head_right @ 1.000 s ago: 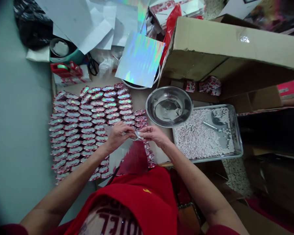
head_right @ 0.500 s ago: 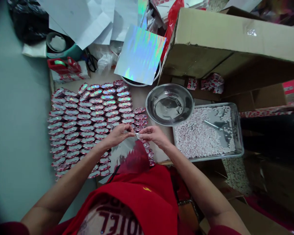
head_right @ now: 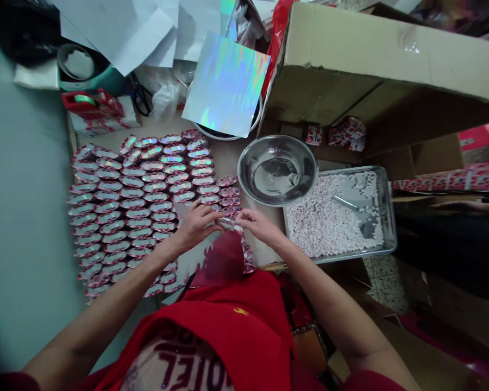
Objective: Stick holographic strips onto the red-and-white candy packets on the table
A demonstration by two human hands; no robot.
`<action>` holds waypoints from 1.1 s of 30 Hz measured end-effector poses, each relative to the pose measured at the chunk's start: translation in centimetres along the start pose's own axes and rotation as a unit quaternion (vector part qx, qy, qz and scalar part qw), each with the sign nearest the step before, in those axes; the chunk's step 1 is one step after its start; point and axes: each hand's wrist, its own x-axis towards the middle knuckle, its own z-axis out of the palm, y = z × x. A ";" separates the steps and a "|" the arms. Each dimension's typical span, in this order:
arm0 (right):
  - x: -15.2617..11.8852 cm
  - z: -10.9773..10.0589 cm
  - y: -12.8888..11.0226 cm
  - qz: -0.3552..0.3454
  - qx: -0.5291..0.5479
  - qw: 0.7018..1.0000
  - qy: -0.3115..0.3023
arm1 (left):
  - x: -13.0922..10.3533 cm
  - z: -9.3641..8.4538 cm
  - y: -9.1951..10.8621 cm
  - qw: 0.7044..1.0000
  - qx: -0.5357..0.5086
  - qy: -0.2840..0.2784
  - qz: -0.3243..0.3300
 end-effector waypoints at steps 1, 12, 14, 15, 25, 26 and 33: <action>0.1 0.0 0.2 0.004 0.006 1.000 -0.001 | -0.1 0.3 0.0 1.000 0.007 0.000 -0.001; -0.8 1.6 -1.7 -0.216 -0.428 0.870 0.117 | 1.5 1.1 -1.6 0.998 -0.010 -0.059 -0.032; -0.5 1.8 -1.6 -0.221 -0.439 0.865 0.103 | 1.6 1.3 -1.6 0.997 -0.005 -0.069 -0.029; -0.2 1.8 -1.4 -0.220 -0.442 0.865 0.090 | 1.6 1.3 -1.5 0.997 0.000 -0.070 -0.029; 2.2 1.1 0.8 -0.202 -0.452 0.865 0.075 | 0.7 0.3 -3.3 0.998 -0.035 -0.013 -0.060; 2.2 1.6 0.5 -0.226 -0.474 0.848 0.071 | 0.9 0.3 -3.5 0.997 -0.042 -0.020 -0.069; 3.6 3.3 0.1 -0.188 -0.484 0.854 0.030 | 0.8 -0.6 -3.4 0.998 -0.024 -0.028 -0.053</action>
